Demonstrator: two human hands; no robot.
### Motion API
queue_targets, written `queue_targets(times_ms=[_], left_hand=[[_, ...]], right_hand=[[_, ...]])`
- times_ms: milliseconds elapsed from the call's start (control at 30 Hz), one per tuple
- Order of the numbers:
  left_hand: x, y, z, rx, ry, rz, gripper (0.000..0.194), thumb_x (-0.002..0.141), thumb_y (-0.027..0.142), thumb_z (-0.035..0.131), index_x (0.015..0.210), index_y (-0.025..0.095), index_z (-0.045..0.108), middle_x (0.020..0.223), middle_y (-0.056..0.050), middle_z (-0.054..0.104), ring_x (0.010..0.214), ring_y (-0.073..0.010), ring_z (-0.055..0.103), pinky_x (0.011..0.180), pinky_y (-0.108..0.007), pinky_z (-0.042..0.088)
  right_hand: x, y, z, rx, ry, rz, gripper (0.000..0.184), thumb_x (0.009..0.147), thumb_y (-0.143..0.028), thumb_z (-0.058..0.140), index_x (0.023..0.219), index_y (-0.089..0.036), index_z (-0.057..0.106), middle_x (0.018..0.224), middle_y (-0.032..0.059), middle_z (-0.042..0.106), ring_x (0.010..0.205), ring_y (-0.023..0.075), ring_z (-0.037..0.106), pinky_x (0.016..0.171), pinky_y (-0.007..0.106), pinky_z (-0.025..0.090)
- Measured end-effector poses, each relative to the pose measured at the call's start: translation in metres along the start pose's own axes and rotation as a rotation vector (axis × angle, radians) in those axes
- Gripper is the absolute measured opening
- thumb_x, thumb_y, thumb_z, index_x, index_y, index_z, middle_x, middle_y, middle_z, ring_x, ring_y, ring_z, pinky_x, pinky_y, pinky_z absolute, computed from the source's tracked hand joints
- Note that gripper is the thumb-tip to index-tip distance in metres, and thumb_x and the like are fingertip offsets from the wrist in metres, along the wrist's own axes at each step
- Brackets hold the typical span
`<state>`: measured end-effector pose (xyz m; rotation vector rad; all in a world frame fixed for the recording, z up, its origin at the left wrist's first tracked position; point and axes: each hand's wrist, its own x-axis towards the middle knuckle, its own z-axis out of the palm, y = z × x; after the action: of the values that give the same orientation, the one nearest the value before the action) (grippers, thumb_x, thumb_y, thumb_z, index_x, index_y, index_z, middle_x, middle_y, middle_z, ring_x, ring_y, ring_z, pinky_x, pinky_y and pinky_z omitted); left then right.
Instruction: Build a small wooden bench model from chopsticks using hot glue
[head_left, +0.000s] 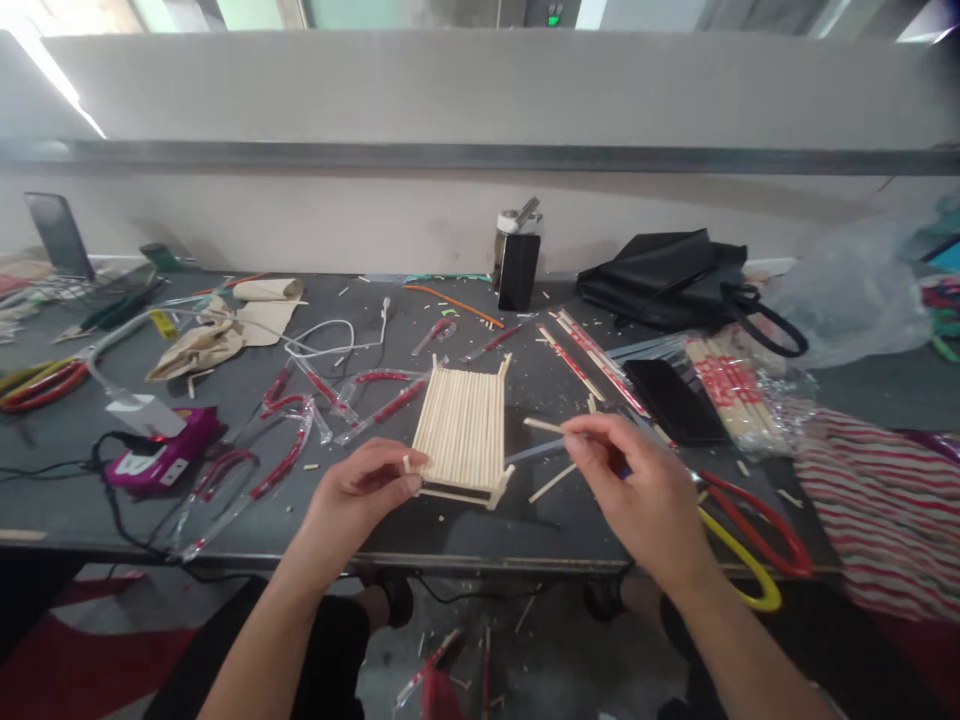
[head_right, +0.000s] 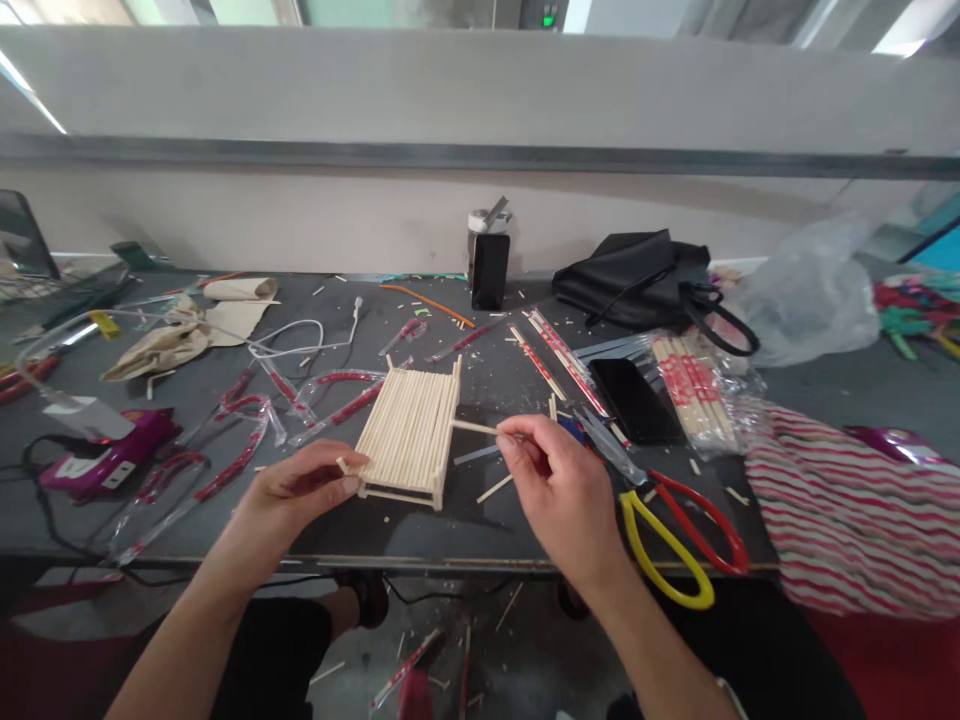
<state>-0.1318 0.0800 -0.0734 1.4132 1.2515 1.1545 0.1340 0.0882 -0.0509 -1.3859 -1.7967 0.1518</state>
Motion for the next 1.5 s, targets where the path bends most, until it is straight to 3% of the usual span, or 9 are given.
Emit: queue_targets(times_ms=[67,133,400,533,633,700,800,1000,1500], left_hand=[[-0.002,-0.002,-0.004,-0.016,-0.008,-0.004,0.015,0.075,0.023,0.073,0.091,0.022,0.075,0.094,-0.003,0.065,0.085,-0.0142,0.06,0.074,-0.024,0.047],[-0.003,-0.002,-0.004,-0.023,-0.015,-0.013,0.015,0.076,0.023,0.073,0.091,0.022,0.075,0.094,-0.003,0.064,0.083,-0.0133,0.059,0.073,-0.024,0.047],[0.0,-0.003,0.027,-0.054,-0.051,0.032,0.015,0.076,0.023,0.072,0.09,0.021,0.074,0.087,-0.003,0.06,0.073,-0.0114,0.054,0.065,-0.024,0.047],[0.0,-0.006,0.036,-0.064,-0.086,0.051,0.017,0.077,0.023,0.07,0.094,0.022,0.073,0.088,-0.003,0.058,0.073,-0.0112,0.054,0.065,-0.024,0.048],[-0.002,-0.006,0.034,-0.053,-0.102,0.05,0.018,0.079,0.024,0.069,0.096,0.022,0.073,0.092,-0.004,0.058,0.076,-0.0122,0.055,0.067,-0.025,0.05],[-0.003,-0.005,0.033,-0.034,-0.097,0.058,0.018,0.079,0.025,0.068,0.097,0.022,0.073,0.093,-0.005,0.058,0.077,-0.0127,0.056,0.067,-0.026,0.051],[-0.004,-0.001,0.032,0.013,-0.06,0.096,0.016,0.079,0.023,0.068,0.094,0.021,0.074,0.094,-0.005,0.056,0.08,-0.0135,0.057,0.067,-0.026,0.051],[-0.005,0.003,0.032,0.035,-0.032,0.118,0.012,0.079,0.021,0.068,0.089,0.02,0.074,0.09,-0.004,0.056,0.078,-0.0133,0.057,0.067,-0.026,0.051],[-0.005,0.0,0.038,-0.001,-0.027,0.117,0.007,0.081,0.02,0.066,0.087,0.019,0.07,0.091,-0.003,0.053,0.075,-0.0112,0.055,0.063,-0.024,0.048]], right_hand=[[0.006,0.017,0.001,0.07,-0.243,0.07,0.014,0.089,-0.029,0.055,0.084,-0.022,0.065,0.066,-0.0028,0.065,0.057,0.0128,0.059,0.053,0.022,0.044],[0.01,0.032,0.008,0.134,-0.343,0.1,0.015,0.089,-0.029,0.054,0.083,-0.021,0.066,0.068,-0.0024,0.066,0.061,0.0135,0.061,0.055,0.023,0.046],[0.033,0.065,0.037,0.186,-0.182,0.149,0.016,0.085,-0.031,0.057,0.084,-0.018,0.065,0.079,0.0034,0.07,0.071,0.0171,0.064,0.068,0.029,0.049],[0.027,0.048,0.019,0.222,-0.094,0.15,0.019,0.089,-0.037,0.055,0.09,-0.02,0.065,0.082,0.003,0.069,0.069,0.0158,0.063,0.065,0.028,0.05],[0.01,0.016,0.0,0.058,-0.001,-0.109,0.008,0.088,-0.028,0.06,0.089,-0.023,0.067,0.094,0.0036,0.063,0.082,0.0168,0.061,0.075,0.031,0.049],[0.0,-0.004,-0.006,-0.095,0.015,-0.341,0.008,0.087,-0.021,0.062,0.09,-0.024,0.069,0.089,0.004,0.062,0.084,0.019,0.058,0.079,0.035,0.046],[-0.008,-0.021,-0.002,-0.282,0.016,-0.487,0.015,0.083,-0.013,0.064,0.089,-0.025,0.071,0.09,0.0063,0.063,0.088,0.0236,0.054,0.082,0.041,0.042],[-0.009,-0.021,0.012,-0.392,-0.027,-0.474,0.015,0.082,-0.014,0.062,0.086,-0.024,0.072,0.099,0.0081,0.065,0.096,0.027,0.05,0.086,0.044,0.038],[-0.007,-0.026,0.012,-0.396,-0.13,-0.417,0.013,0.082,-0.015,0.062,0.086,-0.024,0.071,0.099,0.0062,0.067,0.095,0.0266,0.051,0.086,0.045,0.036]])
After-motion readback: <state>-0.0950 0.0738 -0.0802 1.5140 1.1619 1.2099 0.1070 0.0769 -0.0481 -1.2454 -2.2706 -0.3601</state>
